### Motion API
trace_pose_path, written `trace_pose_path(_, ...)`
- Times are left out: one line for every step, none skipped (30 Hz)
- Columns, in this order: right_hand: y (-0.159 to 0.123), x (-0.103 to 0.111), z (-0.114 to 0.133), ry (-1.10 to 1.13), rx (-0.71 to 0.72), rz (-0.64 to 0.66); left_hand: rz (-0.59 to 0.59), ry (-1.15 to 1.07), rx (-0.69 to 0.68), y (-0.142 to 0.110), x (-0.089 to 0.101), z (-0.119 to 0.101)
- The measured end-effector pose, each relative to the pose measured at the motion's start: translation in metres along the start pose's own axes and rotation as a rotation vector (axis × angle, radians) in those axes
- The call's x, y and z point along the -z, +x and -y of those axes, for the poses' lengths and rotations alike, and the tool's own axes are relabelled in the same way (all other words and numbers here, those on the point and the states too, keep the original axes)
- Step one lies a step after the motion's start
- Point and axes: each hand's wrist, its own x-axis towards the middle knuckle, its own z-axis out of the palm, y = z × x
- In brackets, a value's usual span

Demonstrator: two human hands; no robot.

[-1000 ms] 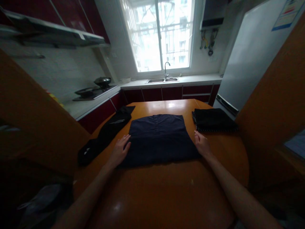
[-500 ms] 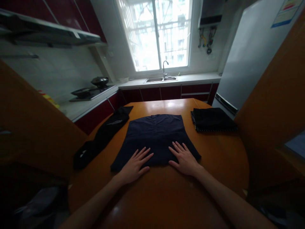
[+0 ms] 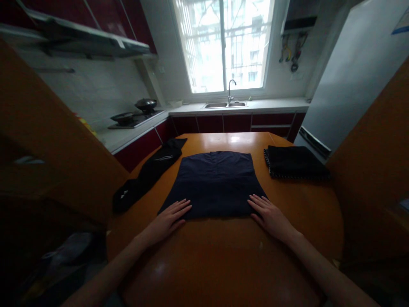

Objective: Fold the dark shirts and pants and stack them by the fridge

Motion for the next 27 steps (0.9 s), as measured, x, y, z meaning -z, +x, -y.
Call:
trace_pose_path(-0.005, 0.002, -0.005, 0.002, 0.017, -0.014, -0.010, -0.002, -0.004, -0.009, 0.002, 0.006)
trace_pose_path(-0.010, 0.003, -0.010, 0.005, 0.035, -0.023, -0.021, -0.004, -0.007, -0.017, 0.004, 0.011)
trace_pose_path(-0.014, 0.004, -0.014, 0.008, 0.050, -0.029, -0.032, -0.005, -0.005, -0.024, 0.006, 0.016)
trace_pose_path(-0.017, 0.004, -0.018, 0.009, 0.060, -0.032, -0.043, -0.006, 0.001, -0.029, 0.008, 0.021)
trace_pose_path(-0.019, 0.004, -0.021, 0.010, 0.066, -0.034, -0.049, -0.006, 0.009, -0.034, 0.010, 0.024)
trace_pose_path(-0.020, 0.004, -0.024, 0.009, 0.069, -0.038, -0.053, -0.008, 0.019, -0.037, 0.012, 0.027)
trace_pose_path(-0.021, 0.003, -0.025, 0.008, 0.069, -0.041, -0.056, -0.011, 0.026, -0.040, 0.014, 0.029)
trace_pose_path(-0.022, 0.002, -0.026, 0.005, 0.068, -0.046, -0.055, -0.016, 0.032, -0.041, 0.015, 0.031)
trace_pose_path(-0.023, 0.001, -0.026, 0.002, 0.066, -0.052, -0.055, -0.022, 0.038, -0.042, 0.015, 0.031)
trace_pose_path(-0.025, 0.001, -0.026, -0.002, 0.067, -0.057, -0.061, -0.029, 0.040, -0.043, 0.015, 0.032)
trace_pose_path(-0.027, 0.001, -0.024, -0.006, 0.068, -0.060, -0.069, -0.035, 0.039, -0.045, 0.015, 0.032)
trace_pose_path(-0.030, 0.002, -0.022, -0.010, 0.072, -0.061, -0.077, -0.042, 0.035, -0.046, 0.015, 0.032)
trace_pose_path(-0.034, 0.003, -0.020, -0.012, 0.076, -0.060, -0.085, -0.048, 0.029, -0.048, 0.014, 0.031)
trace_pose_path(-0.039, 0.004, -0.016, -0.010, 0.081, -0.058, -0.091, -0.055, 0.022, -0.051, 0.013, 0.031)
trace_pose_path(-0.045, 0.006, -0.013, -0.004, 0.082, -0.055, -0.099, -0.063, 0.015, -0.054, 0.011, 0.030)
trace_pose_path(-0.052, 0.008, -0.009, 0.006, 0.077, -0.052, -0.101, -0.071, 0.011, -0.057, 0.010, 0.028)
trace_pose_path(-0.060, 0.010, -0.005, 0.019, 0.070, -0.051, -0.104, -0.078, 0.009, -0.061, 0.009, 0.026)
trace_pose_path(-0.068, 0.011, 0.000, 0.033, 0.062, -0.050, -0.107, -0.084, 0.007, -0.065, 0.008, 0.023)
trace_pose_path(-0.076, 0.013, 0.004, 0.046, 0.051, -0.051, -0.103, -0.089, 0.001, -0.069, 0.008, 0.020)
trace_pose_path(-0.085, 0.014, 0.009, 0.054, 0.040, -0.054, -0.094, -0.094, -0.007, -0.073, 0.010, 0.016)
trace_pose_path(-0.093, 0.015, 0.014, 0.060, 0.029, -0.057, -0.082, -0.101, -0.021, -0.077, 0.012, 0.012)
trace_pose_path(-0.100, 0.017, 0.018, 0.065, 0.022, -0.052, -0.063, -0.110, -0.035, -0.081, 0.016, 0.007)
trace_pose_path(-0.106, 0.019, 0.021, 0.071, 0.017, -0.040, -0.037, -0.123, -0.046, -0.083, 0.021, 0.002)
trace_pose_path(-0.110, 0.023, 0.023, 0.078, 0.010, -0.020, -0.001, -0.139, -0.050, -0.085, 0.028, -0.002)
trace_pose_path(-0.110, 0.027, 0.024, 0.090, 0.001, -0.002, 0.033, -0.159, -0.040, -0.083, 0.035, -0.005)
trace_pose_path(-0.107, 0.032, 0.023, 0.106, -0.020, 0.006, 0.060, -0.186, -0.007, -0.080, 0.043, -0.006)
trace_pose_path(-0.100, 0.037, 0.020, 0.126, -0.053, -0.005, 0.071, -0.220, 0.045, -0.073, 0.049, -0.005)
